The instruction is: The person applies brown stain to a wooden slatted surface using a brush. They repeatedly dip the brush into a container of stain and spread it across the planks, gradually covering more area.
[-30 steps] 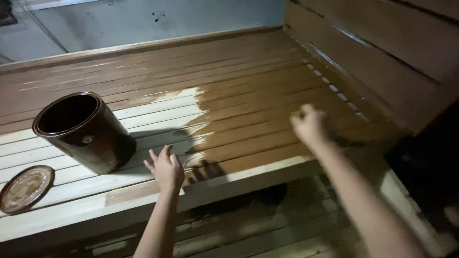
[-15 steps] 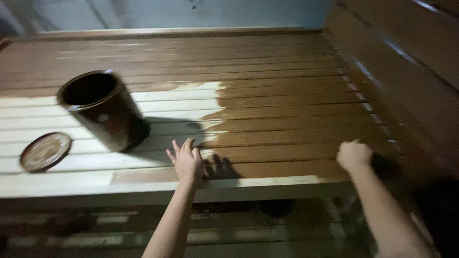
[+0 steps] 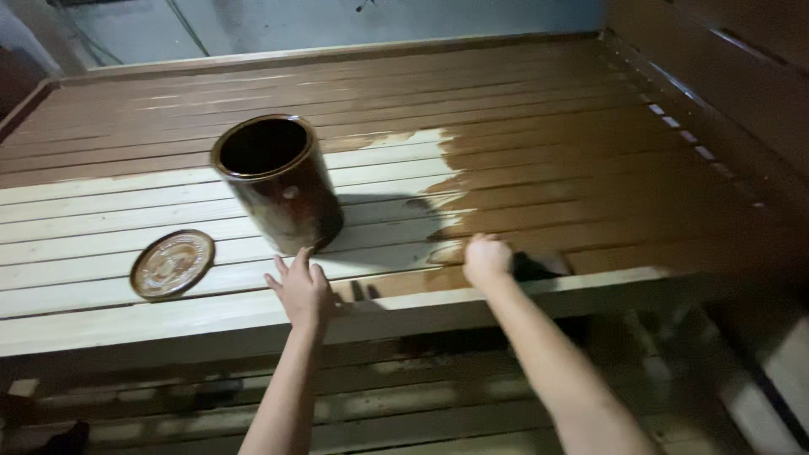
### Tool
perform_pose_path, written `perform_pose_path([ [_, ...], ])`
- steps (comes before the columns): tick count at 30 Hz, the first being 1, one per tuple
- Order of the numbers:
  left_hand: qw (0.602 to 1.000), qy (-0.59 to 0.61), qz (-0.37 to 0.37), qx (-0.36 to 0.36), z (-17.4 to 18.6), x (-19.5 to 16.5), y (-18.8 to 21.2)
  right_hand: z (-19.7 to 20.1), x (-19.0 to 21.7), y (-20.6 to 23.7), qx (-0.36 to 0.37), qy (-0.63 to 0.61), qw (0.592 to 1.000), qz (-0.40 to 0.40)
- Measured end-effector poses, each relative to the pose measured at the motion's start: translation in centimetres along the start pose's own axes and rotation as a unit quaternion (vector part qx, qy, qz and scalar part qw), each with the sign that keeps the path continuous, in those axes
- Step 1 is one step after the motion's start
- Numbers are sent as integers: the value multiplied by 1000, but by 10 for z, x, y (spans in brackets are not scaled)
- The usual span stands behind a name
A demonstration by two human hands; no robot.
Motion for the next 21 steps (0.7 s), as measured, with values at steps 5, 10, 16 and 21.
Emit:
perform_pose_path([
  [5, 1000, -3, 15, 2, 41, 42, 7, 18, 108, 45, -53, 11, 998, 20],
  [10, 1000, -11, 17, -1, 55, 60, 8, 47, 176, 65, -37, -32, 998, 32],
  [16, 1000, -9, 6, 15, 47, 47, 2, 100, 195, 68, 7, -237, 970, 56],
  [21, 1000, -3, 2, 1, 45, 38, 7, 122, 79, 17, -32, -345, 938, 2],
])
Point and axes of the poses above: each hand's wrist, its own y-axis away from the middle knuckle, its own z-axis out of the back of the hand, x = y × z, the point moved 4 cm from there along -y, towards the middle knuckle, and after that the axes turned 9 degrees about -z, right-handed, at the moved point
